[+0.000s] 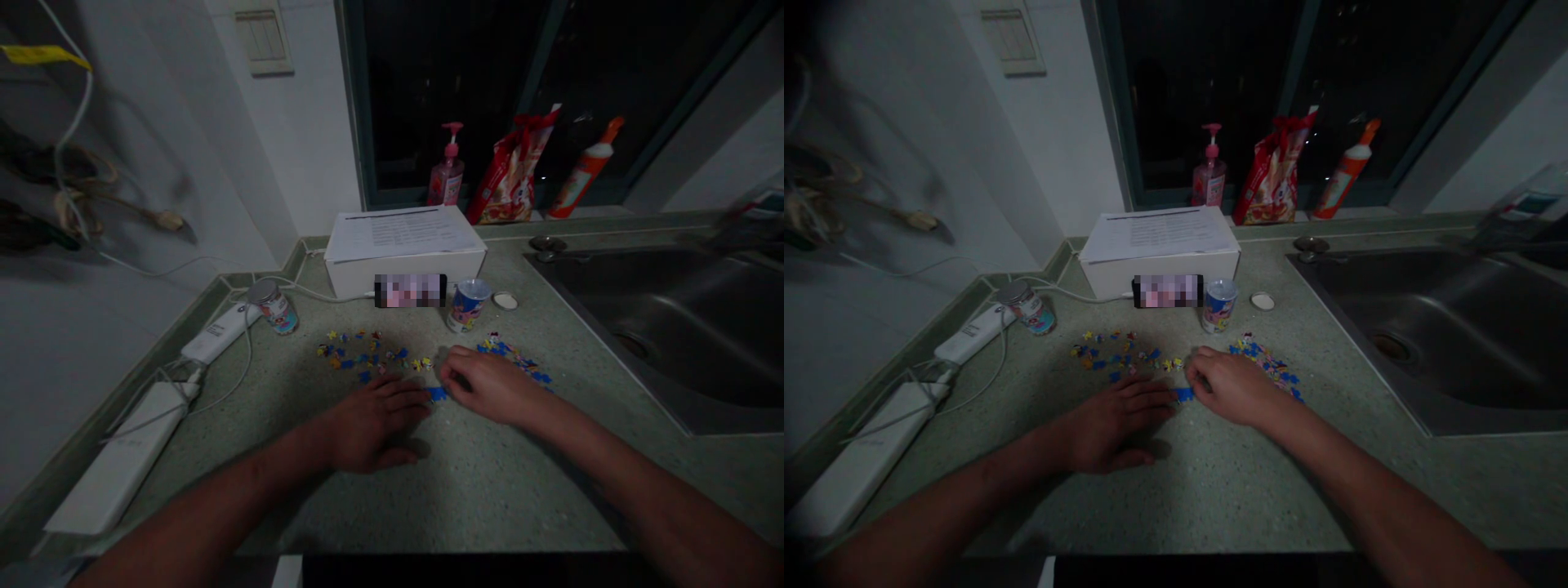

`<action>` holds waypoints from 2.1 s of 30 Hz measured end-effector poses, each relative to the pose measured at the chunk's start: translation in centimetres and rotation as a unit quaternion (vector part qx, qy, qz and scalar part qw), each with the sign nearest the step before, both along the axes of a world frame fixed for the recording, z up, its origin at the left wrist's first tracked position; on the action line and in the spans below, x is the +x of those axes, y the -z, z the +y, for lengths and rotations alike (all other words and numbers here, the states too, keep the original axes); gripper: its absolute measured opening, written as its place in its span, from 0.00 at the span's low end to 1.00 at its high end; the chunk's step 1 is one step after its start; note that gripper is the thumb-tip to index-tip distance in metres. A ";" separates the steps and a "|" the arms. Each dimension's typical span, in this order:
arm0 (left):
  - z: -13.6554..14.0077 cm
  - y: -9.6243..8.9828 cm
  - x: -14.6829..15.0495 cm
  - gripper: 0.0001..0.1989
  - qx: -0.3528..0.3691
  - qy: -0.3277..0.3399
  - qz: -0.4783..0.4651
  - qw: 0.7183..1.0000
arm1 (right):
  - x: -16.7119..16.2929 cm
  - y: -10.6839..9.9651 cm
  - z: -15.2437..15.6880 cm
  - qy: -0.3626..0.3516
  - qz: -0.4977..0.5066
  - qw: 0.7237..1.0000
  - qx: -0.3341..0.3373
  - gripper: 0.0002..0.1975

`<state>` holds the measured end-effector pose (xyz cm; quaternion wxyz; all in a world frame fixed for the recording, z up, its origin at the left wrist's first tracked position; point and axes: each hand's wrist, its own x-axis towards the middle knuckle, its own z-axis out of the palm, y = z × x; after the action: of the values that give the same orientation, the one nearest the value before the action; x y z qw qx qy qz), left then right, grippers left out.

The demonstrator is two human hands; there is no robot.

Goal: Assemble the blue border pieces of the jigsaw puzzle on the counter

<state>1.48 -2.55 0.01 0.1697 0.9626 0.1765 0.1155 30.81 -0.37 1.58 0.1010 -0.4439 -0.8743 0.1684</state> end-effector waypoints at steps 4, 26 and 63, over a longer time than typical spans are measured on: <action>0.4 -0.4 -0.5 0.22 0.020 -0.042 -0.053 0.997 | 0.5 0.1 0.1 0.001 0.002 1.000 -0.009 0.06; 3.8 -1.0 -5.4 0.14 0.061 -0.414 -0.065 0.906 | -0.3 -0.3 -0.5 -0.012 -0.014 0.999 -0.036 0.07; 4.5 -0.3 -5.5 0.10 0.063 -0.425 -0.028 0.903 | -0.9 0.1 -0.4 0.021 0.001 1.000 -0.004 0.05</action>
<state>-3.99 1.96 0.34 0.0487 0.8013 0.5563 0.2147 29.96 -0.79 1.52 0.1039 -0.4622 -0.8641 0.1700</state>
